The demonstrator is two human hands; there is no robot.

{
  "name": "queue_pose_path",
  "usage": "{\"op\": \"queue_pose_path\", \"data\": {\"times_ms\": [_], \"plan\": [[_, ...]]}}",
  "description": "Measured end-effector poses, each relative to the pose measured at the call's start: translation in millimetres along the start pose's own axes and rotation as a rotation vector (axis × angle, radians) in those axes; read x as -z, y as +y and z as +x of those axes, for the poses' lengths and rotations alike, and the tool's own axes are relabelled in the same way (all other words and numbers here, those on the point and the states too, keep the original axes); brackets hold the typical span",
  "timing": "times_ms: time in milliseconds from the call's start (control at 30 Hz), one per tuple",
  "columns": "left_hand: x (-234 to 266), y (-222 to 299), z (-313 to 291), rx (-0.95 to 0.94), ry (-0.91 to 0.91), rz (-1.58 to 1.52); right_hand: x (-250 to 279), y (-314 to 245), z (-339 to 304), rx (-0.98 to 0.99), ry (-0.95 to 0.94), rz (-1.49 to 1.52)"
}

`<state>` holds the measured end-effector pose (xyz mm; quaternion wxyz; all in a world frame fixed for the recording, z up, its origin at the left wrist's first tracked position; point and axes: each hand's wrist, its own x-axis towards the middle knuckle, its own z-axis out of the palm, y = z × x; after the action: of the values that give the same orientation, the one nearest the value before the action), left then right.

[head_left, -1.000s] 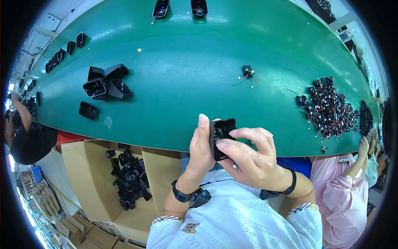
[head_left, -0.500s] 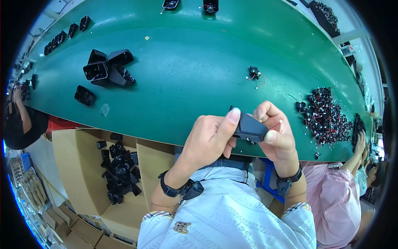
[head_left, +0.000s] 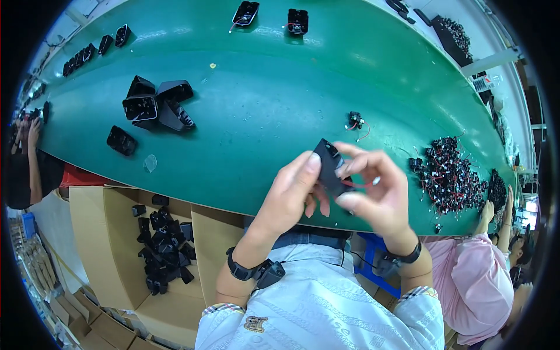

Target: The person picks up a plastic housing and a circuit board with wires, inserts the board into the housing, and presses it into place before placing the unit on the conveyor belt. This process is repeated several times.

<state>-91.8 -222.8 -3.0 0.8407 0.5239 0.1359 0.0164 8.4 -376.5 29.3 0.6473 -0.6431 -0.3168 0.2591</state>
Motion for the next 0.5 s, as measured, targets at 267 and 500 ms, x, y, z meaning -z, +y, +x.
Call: {"op": "queue_pose_path", "data": {"times_ms": [267, 500], "plan": [[15.8, -5.6, -7.4, -0.293, -0.106, -0.092, -17.2, -27.2, -1.1, 0.474, -0.180, -0.728], [10.1, -10.6, -10.1, -0.399, 0.015, -0.029, -27.6, -20.8, -6.2, 0.645, -0.064, -0.953]]}}
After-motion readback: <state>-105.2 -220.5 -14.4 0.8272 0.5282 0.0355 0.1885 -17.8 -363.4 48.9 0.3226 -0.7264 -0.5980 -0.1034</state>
